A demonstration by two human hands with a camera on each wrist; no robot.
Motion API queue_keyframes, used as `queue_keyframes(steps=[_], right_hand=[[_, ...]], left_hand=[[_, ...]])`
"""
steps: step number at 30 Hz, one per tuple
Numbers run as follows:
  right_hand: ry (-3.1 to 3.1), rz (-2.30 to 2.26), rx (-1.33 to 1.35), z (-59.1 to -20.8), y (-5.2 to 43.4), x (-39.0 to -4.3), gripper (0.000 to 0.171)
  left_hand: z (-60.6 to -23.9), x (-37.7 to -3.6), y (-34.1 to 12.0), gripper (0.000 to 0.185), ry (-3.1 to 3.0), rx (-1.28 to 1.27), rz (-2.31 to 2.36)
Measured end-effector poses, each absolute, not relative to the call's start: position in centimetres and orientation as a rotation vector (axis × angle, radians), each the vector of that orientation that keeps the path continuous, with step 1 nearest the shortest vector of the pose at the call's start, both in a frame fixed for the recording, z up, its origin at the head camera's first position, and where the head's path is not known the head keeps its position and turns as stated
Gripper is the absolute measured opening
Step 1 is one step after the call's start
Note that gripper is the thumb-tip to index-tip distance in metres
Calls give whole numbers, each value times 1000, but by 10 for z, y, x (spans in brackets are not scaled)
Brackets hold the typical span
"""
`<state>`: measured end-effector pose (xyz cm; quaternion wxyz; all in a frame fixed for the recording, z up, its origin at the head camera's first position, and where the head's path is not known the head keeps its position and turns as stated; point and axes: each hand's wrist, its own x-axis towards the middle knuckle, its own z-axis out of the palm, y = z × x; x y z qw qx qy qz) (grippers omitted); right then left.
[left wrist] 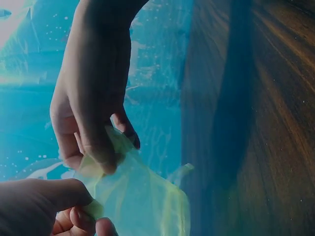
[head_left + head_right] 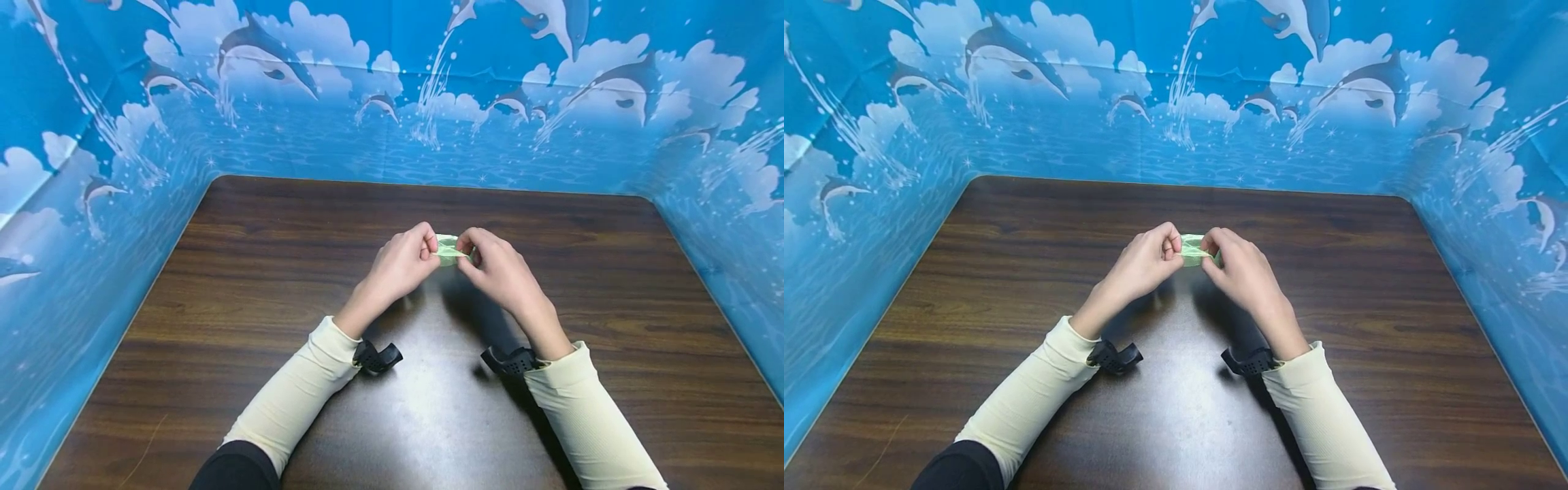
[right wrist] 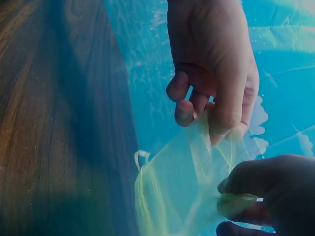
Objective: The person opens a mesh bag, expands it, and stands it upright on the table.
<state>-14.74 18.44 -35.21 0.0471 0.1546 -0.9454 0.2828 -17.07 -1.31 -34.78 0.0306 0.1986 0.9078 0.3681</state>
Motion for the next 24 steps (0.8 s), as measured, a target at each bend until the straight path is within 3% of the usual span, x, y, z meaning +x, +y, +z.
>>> queue_keyframes(steps=[14,19,24], right_hand=[[-2727,1077,585,-350,187,-145,8],[-2704,1063,544,-352,187,-146,20],[-2713,963,485,-356,185,-148,21]], left_hand=[[-348,-170,-15,15,2698,687,1123],[-348,-170,-15,22,2665,674,1135],[-347,-169,-16,23,2624,704,1188]])
